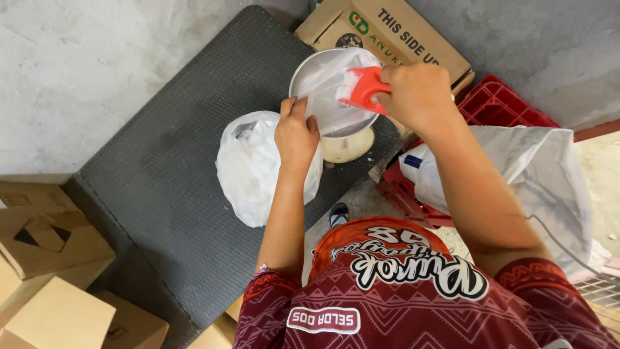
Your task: Measuring and bagging white powder using a scale and a scoop.
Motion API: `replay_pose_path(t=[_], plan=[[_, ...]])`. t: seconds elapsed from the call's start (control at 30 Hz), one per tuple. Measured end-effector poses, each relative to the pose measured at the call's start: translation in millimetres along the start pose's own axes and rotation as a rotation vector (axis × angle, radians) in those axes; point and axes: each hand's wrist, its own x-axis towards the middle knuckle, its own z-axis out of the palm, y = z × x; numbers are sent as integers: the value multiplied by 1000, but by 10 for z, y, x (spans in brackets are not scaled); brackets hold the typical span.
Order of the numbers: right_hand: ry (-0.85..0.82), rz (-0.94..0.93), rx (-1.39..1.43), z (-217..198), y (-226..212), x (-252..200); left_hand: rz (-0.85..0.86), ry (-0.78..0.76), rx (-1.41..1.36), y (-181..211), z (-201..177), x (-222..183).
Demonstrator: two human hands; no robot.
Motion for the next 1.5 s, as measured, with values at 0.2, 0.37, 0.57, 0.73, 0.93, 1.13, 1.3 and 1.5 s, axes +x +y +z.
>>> replay_pose_path(t=[0.2,0.37,0.57,0.73,0.93,1.13,1.3,1.5], plan=[[-206,-78,-240,107,-337,439,-10,-26,-136,-123,59,168],[-323,-100,-529,140,-317,493,-105,-134,-297,-138,41,278],[-324,-40,-323,-124,-321,324,-74,-129,-416,-48,-70,325],[-69,-28,-175,-259,-67,-83,-85,-101,-520,89,-198,222],[174,32,145,-274,286,-754,-79,62,-603,459,-393,-149],[206,243,471,-483,618,-1565,-95,42,-644,994,-261,-577],[250,376,702,-735,822,-2266,-63,-64,-624,1493,32,-920],[346,544,781,-972,1140,-3299,14,-245,-641,1873,435,-1257]])
